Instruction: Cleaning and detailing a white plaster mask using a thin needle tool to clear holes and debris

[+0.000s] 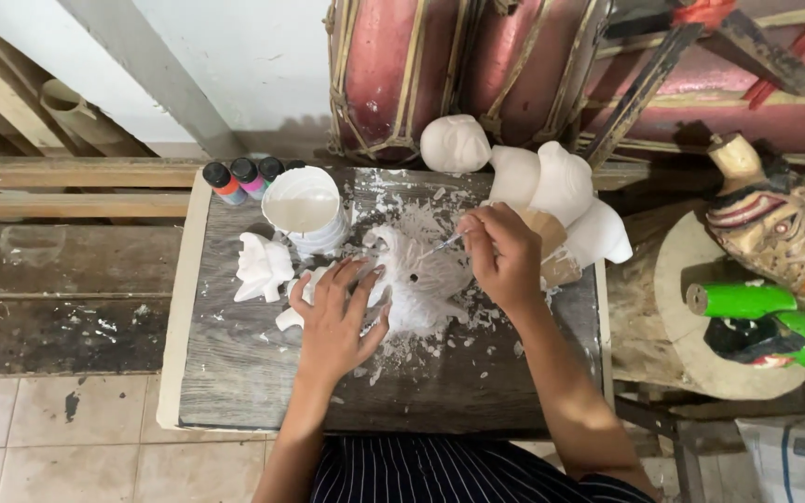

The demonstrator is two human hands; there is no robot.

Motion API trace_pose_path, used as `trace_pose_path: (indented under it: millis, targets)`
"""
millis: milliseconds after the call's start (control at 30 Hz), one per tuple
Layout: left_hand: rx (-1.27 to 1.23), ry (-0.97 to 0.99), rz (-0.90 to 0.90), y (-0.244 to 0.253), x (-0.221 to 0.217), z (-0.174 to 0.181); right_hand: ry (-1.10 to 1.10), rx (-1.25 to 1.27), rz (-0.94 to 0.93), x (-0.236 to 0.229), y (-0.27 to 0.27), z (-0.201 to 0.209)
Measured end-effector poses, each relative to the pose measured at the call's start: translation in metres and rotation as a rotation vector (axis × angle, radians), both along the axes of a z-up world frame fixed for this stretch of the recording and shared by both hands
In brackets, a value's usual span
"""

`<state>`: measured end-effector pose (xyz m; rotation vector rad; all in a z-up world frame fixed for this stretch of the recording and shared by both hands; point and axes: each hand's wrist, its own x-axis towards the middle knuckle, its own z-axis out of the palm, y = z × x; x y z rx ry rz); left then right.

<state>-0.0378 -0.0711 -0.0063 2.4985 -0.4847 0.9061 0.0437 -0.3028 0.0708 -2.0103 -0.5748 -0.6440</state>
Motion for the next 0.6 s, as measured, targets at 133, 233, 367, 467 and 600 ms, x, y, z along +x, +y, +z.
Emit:
trace_pose_path:
  millis: [133,233,367,467,600]
  targets:
    - [0.002,0.002,0.019,-0.002,-0.003,-0.002,0.011,-0.01,0.015,0.001,-0.001,-0.008]
    - [0.006,0.006,0.023,-0.005,-0.003,-0.005,-0.02,-0.025,0.035,0.0,-0.002,-0.001]
    - [0.01,0.017,0.031,-0.011,-0.006,-0.004,-0.037,-0.024,0.048,0.001,-0.004,-0.009]
    - [0.008,0.02,0.037,-0.014,-0.009,-0.004,-0.037,0.003,0.068,-0.003,-0.004,-0.007]
    - [0.003,0.021,0.054,-0.018,-0.01,-0.003,-0.052,-0.013,0.106,-0.003,-0.006,-0.014]
